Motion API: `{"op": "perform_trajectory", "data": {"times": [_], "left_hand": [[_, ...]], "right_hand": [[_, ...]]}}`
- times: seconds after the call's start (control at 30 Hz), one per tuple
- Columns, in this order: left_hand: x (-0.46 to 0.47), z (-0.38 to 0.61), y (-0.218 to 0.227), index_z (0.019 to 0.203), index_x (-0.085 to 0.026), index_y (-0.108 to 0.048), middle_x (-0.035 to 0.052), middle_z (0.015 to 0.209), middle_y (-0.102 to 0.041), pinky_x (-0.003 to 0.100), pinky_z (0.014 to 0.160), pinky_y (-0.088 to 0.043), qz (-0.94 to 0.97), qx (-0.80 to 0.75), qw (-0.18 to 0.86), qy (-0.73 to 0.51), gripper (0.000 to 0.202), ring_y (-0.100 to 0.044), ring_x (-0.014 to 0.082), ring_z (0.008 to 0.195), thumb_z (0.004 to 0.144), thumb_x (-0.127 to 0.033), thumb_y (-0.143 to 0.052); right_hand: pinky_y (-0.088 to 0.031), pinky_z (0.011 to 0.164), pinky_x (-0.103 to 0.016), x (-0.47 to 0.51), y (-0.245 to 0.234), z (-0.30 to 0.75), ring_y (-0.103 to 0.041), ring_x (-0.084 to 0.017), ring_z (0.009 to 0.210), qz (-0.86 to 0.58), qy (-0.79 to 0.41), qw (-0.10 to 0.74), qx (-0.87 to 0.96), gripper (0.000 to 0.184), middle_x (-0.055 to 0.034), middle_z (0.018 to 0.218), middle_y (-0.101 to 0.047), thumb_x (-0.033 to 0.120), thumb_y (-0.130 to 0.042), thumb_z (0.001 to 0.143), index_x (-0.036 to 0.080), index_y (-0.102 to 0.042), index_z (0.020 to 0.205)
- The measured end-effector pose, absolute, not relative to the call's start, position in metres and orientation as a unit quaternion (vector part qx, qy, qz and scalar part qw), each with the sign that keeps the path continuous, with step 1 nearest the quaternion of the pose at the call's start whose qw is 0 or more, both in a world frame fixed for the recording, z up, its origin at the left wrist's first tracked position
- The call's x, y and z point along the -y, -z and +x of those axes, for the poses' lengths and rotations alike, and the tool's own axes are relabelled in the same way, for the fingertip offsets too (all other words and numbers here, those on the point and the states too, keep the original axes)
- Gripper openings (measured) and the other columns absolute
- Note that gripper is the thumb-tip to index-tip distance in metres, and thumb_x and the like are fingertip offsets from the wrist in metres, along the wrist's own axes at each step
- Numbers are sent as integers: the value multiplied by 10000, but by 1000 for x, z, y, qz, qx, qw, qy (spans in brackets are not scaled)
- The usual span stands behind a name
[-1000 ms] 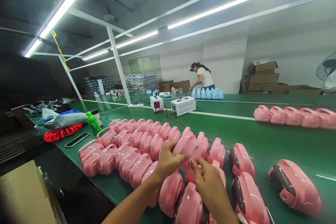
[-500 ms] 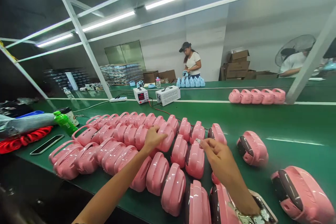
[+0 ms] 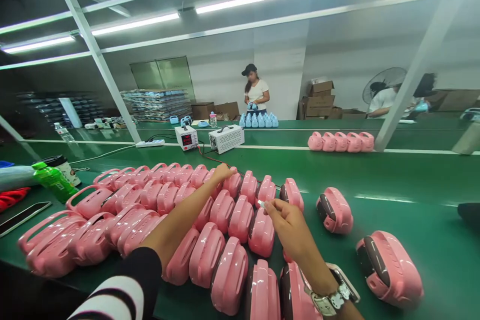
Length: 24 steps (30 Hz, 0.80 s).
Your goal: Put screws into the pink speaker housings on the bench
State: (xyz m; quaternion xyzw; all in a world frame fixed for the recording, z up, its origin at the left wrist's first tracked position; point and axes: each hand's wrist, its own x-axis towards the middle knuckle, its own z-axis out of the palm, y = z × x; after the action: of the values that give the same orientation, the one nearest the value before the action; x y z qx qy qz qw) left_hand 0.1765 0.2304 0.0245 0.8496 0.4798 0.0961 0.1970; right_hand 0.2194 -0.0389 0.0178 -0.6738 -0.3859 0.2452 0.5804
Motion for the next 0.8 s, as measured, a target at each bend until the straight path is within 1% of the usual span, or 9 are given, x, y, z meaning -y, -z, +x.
{"op": "perform_trajectory", "data": {"times": [0.1,0.13,0.2,0.27,0.33,0.4,0.5,0.67,0.8], "left_hand": [[-226,171,-37,1082,-129,-609,78,1053,-637,380,803,-542,831,-475,236,-169,291,-631,192,920,913,-365,-581],[-222,166,-44,1028,-123,-619,62,994,-643,359,772,-539,825,-465,248,-202,285,-631,181,873,915,-381,-573],[-207,152,-61,843,-116,-618,18,809,-624,294,666,-508,816,-430,277,-268,306,-607,150,737,909,-411,-564],[-184,135,-77,637,-138,-535,-21,609,-521,240,544,-419,809,-378,316,-320,396,-536,120,587,889,-442,-540],[-156,118,-88,542,-170,-421,-37,513,-398,227,470,-321,802,-322,362,-350,445,-436,96,486,848,-482,-507],[-130,103,-95,535,-185,-358,-43,509,-334,224,447,-264,793,-272,403,-366,448,-348,75,455,794,-526,-492],[-104,92,-99,540,-187,-328,-44,540,-294,218,447,-217,783,-224,440,-377,454,-270,62,476,741,-552,-509],[-89,90,-98,521,-181,-319,-42,545,-265,227,464,-179,781,-183,463,-378,443,-248,67,507,737,-480,-565],[-76,87,-95,516,-179,-333,-41,547,-265,239,475,-178,763,-165,475,-406,449,-245,72,520,758,-460,-586]], "right_hand": [[-168,398,-238,35,-29,220,-224,-86,421,-672,-213,579,409,443,86,454,-294,625,-498,781,207,-492,635],[-174,402,-239,32,-35,219,-229,-85,425,-671,-204,580,415,442,84,459,-296,622,-495,782,213,-467,617],[-186,412,-242,23,-46,214,-233,-84,431,-664,-195,582,428,449,82,465,-295,621,-489,780,224,-411,585],[-187,423,-245,13,-57,207,-229,-84,445,-656,-187,584,441,443,79,479,-296,605,-480,788,225,-390,578],[-175,434,-249,7,-64,201,-217,-86,462,-651,-176,583,453,419,76,496,-294,572,-474,800,217,-410,586],[-169,445,-255,7,-68,195,-216,-91,474,-651,-168,577,464,396,74,502,-291,544,-475,806,203,-466,602],[-175,459,-263,18,-69,190,-226,-97,484,-657,-163,562,476,383,66,512,-302,512,-481,805,176,-558,638],[-237,493,-260,39,-65,183,-325,-112,511,-685,-88,529,493,324,37,536,-415,409,-471,844,171,-566,645],[-294,505,-254,46,-61,177,-411,-123,506,-693,-47,517,500,336,16,553,-496,382,-443,883,173,-582,659]]}}
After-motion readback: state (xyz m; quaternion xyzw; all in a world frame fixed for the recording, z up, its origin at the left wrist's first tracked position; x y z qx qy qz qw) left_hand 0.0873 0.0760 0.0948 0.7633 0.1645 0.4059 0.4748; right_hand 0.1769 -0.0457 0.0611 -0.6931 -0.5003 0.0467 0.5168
